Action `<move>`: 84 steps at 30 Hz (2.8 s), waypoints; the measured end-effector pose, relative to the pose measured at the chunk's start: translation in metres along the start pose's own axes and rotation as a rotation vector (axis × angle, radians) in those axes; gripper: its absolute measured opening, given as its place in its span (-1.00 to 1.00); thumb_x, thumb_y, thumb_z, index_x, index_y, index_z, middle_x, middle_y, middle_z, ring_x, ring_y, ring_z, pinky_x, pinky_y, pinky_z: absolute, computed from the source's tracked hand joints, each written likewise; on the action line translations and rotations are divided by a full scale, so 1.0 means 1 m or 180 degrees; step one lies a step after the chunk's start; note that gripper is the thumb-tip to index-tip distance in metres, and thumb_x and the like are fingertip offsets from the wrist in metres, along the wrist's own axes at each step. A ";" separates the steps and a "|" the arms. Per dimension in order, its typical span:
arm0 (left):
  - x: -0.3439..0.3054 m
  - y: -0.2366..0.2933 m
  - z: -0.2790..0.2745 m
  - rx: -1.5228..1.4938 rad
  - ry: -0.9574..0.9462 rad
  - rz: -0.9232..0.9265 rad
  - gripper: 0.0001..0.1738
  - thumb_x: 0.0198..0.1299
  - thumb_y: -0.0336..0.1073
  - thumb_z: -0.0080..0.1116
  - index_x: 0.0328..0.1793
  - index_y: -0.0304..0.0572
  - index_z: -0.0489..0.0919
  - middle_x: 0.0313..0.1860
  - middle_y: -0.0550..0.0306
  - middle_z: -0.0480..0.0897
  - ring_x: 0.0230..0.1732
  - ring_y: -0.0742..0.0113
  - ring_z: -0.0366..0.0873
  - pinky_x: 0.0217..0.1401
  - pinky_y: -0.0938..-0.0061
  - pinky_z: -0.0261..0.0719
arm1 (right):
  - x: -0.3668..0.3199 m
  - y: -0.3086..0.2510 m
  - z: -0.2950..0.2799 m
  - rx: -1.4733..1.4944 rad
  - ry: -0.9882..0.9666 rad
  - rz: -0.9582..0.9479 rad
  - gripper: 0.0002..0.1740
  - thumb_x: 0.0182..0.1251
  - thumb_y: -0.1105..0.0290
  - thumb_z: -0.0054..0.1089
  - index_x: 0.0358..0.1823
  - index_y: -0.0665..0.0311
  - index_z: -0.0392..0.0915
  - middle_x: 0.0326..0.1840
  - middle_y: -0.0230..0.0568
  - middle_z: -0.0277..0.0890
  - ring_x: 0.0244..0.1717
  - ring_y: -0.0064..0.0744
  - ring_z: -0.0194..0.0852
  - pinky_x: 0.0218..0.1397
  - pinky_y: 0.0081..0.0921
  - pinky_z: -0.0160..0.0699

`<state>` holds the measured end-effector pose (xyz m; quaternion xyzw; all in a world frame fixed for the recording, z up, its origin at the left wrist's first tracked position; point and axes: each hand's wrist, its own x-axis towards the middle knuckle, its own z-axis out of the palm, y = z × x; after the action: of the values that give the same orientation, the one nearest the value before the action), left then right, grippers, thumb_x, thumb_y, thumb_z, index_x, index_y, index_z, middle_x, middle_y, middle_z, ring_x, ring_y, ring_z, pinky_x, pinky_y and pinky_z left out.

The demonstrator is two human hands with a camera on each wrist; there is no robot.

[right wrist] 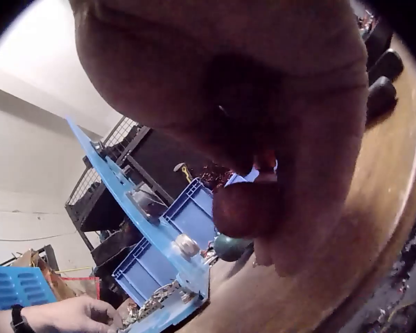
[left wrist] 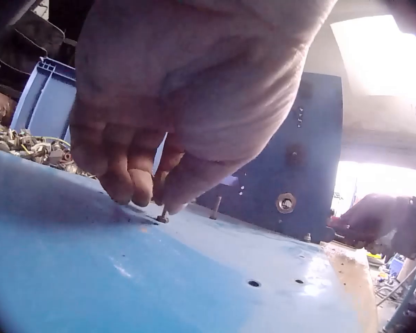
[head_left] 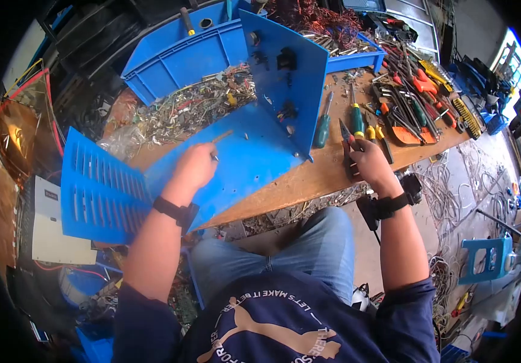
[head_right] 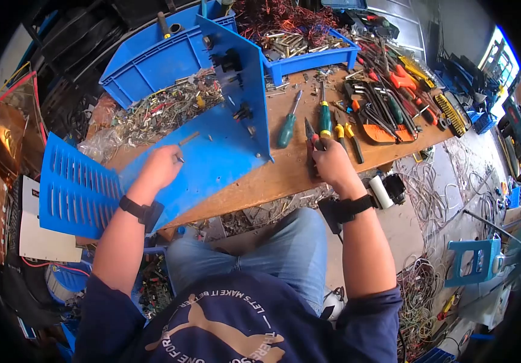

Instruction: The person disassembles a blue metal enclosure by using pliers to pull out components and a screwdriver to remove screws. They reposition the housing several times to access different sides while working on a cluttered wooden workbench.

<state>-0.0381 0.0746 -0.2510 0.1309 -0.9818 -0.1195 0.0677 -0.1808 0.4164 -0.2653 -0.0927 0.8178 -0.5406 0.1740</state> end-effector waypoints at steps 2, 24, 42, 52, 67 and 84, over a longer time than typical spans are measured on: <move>-0.002 -0.004 0.004 -0.0153 0.0051 -0.0022 -0.86 0.01 -0.39 0.16 -0.27 -0.23 0.56 -0.27 -0.16 0.60 -0.18 -0.16 0.53 -0.11 0.12 0.50 | 0.006 0.004 0.006 0.0070 0.0144 -0.0142 -0.73 0.21 0.43 0.01 -0.15 0.50 0.48 -0.30 0.23 0.54 -0.18 0.10 0.54 -0.13 -0.28 0.45; -0.012 0.003 0.009 -0.0368 0.0582 -0.0406 -0.84 -0.03 -0.41 0.22 -0.29 -0.27 0.57 -0.32 -0.15 0.59 -0.29 -0.12 0.55 -0.24 0.16 0.49 | -0.008 -0.007 -0.012 -0.2527 0.1075 -0.0822 -0.65 0.12 0.17 0.13 -0.19 0.28 0.58 -0.22 0.00 0.55 -0.15 -0.02 0.52 -0.08 -0.19 0.50; -0.135 0.017 0.000 -0.2346 0.0304 -0.0742 -0.89 0.03 -0.48 0.18 -0.28 -0.33 0.58 -0.42 0.11 0.61 -0.36 0.41 0.52 -0.23 0.48 0.48 | -0.069 0.087 -0.015 0.0372 0.2440 -0.0860 -0.83 0.23 0.47 0.13 -0.22 0.45 0.53 -0.46 -0.33 0.47 -0.46 -0.65 0.35 -0.38 -0.66 0.35; -0.250 -0.027 -0.014 -0.2185 0.0608 -0.1106 -0.94 0.03 -0.52 0.17 -0.34 -0.34 0.57 -0.44 0.19 0.58 -0.38 0.49 0.49 -0.28 0.55 0.46 | -0.074 0.085 0.005 0.1043 0.2135 -0.0810 -0.82 0.25 0.47 0.09 -0.20 0.45 0.52 -0.45 -0.33 0.51 -0.44 -0.62 0.40 -0.36 -0.66 0.39; -0.307 -0.048 -0.029 -0.2328 0.1053 -0.1171 -0.93 0.09 -0.52 0.14 -0.27 -0.35 0.54 -0.42 0.19 0.57 -0.40 0.50 0.49 -0.30 0.56 0.46 | -0.114 0.086 0.019 0.0600 0.1938 -0.1056 -0.80 0.20 0.48 0.12 -0.20 0.45 0.53 -0.40 -0.23 0.56 -0.38 -0.52 0.49 -0.23 -0.58 0.47; -0.336 -0.074 -0.002 -0.1868 -0.0293 -0.0848 -0.72 -0.03 -0.29 0.27 -0.23 -0.34 0.60 -0.37 -0.09 0.64 -0.31 0.11 0.61 -0.19 0.34 0.53 | -0.118 0.022 0.049 -0.0248 0.1163 -0.1304 -0.81 0.15 0.49 0.15 -0.24 0.47 0.54 -0.38 -0.20 0.59 -0.35 -0.50 0.53 -0.20 -0.56 0.48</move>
<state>0.3012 0.0964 -0.3017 0.2276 -0.8818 -0.4110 0.0418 -0.0526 0.4239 -0.2812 -0.1638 0.8201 -0.5404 -0.0931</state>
